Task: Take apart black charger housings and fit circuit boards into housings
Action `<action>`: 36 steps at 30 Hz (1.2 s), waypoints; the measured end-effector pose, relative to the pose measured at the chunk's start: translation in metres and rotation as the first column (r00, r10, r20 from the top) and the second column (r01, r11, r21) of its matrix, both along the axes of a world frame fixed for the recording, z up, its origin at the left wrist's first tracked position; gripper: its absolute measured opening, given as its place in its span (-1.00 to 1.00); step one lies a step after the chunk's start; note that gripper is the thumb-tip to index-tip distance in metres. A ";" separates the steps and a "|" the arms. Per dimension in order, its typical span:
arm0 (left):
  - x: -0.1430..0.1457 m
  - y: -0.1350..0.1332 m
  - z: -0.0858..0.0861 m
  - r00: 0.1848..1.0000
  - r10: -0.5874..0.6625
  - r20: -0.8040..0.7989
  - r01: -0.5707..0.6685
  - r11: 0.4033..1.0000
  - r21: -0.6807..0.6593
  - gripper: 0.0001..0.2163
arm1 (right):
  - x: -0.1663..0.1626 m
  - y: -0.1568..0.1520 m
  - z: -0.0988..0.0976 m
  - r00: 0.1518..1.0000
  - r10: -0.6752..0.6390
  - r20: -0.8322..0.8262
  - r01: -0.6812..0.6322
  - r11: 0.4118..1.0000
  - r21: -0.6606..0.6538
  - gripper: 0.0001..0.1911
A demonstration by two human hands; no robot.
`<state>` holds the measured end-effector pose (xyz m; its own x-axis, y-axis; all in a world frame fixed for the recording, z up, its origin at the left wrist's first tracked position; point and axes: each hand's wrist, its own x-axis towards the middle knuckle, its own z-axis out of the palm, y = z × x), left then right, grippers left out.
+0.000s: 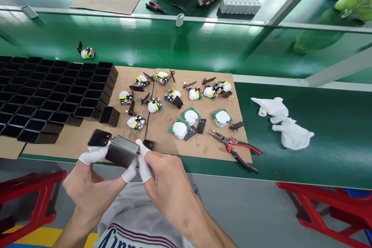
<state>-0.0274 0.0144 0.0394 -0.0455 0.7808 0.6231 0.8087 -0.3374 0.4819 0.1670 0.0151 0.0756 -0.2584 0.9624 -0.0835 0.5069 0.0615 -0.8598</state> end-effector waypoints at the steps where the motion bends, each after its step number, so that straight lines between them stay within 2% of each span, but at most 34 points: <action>1: 0.000 0.000 0.000 1.000 0.001 0.000 -0.001 1.000 0.004 -0.56 | 0.000 0.000 0.000 1.000 -0.003 -0.001 0.003 1.000 0.004 -0.72; 11: -0.009 0.003 -0.009 0.999 -0.034 0.017 0.032 0.993 0.113 -0.54 | 0.000 -0.004 -0.002 1.000 0.012 -0.004 -0.012 0.995 -0.094 -0.69; 16: -0.003 0.006 -0.007 0.986 -0.027 0.165 0.031 0.999 -0.021 -0.54 | 0.005 -0.008 0.008 0.997 -0.021 0.078 0.029 0.995 -0.094 -0.73; 18: 0.001 0.011 -0.003 0.930 0.000 0.367 0.067 0.984 -0.168 -0.59 | 0.012 -0.012 0.018 0.995 -0.050 0.090 0.060 0.992 -0.107 -0.77; 19: 0.003 0.013 -0.001 0.870 0.037 0.492 0.103 0.962 -0.254 -0.61 | 0.017 -0.015 0.024 0.996 -0.064 0.067 0.072 0.991 -0.117 -0.78; 21: 0.004 0.019 0.003 0.695 0.140 0.705 0.211 0.898 -0.386 -0.62 | 0.026 -0.022 0.032 0.996 -0.093 0.002 0.093 0.986 -0.142 -0.73; 23: 0.005 0.023 0.006 0.531 0.229 0.816 0.298 0.851 -0.432 -0.54 | 0.034 -0.030 0.035 0.991 -0.134 -0.032 0.126 0.977 -0.173 -0.70; 26: 0.008 0.024 0.009 0.377 0.306 0.874 0.390 0.804 -0.449 -0.45 | 0.042 -0.036 0.029 0.986 -0.165 -0.022 0.156 0.965 -0.211 -0.69; 29: 0.013 0.022 0.012 0.318 0.324 0.891 0.442 0.781 -0.441 -0.46 | 0.046 -0.036 0.020 0.990 -0.133 -0.041 0.123 0.975 -0.183 -0.69; 36: 0.018 0.017 0.014 0.359 0.267 0.894 0.505 0.750 -0.427 -0.54 | 0.038 -0.025 0.028 0.986 -0.142 -0.091 0.151 0.983 0.102 -0.78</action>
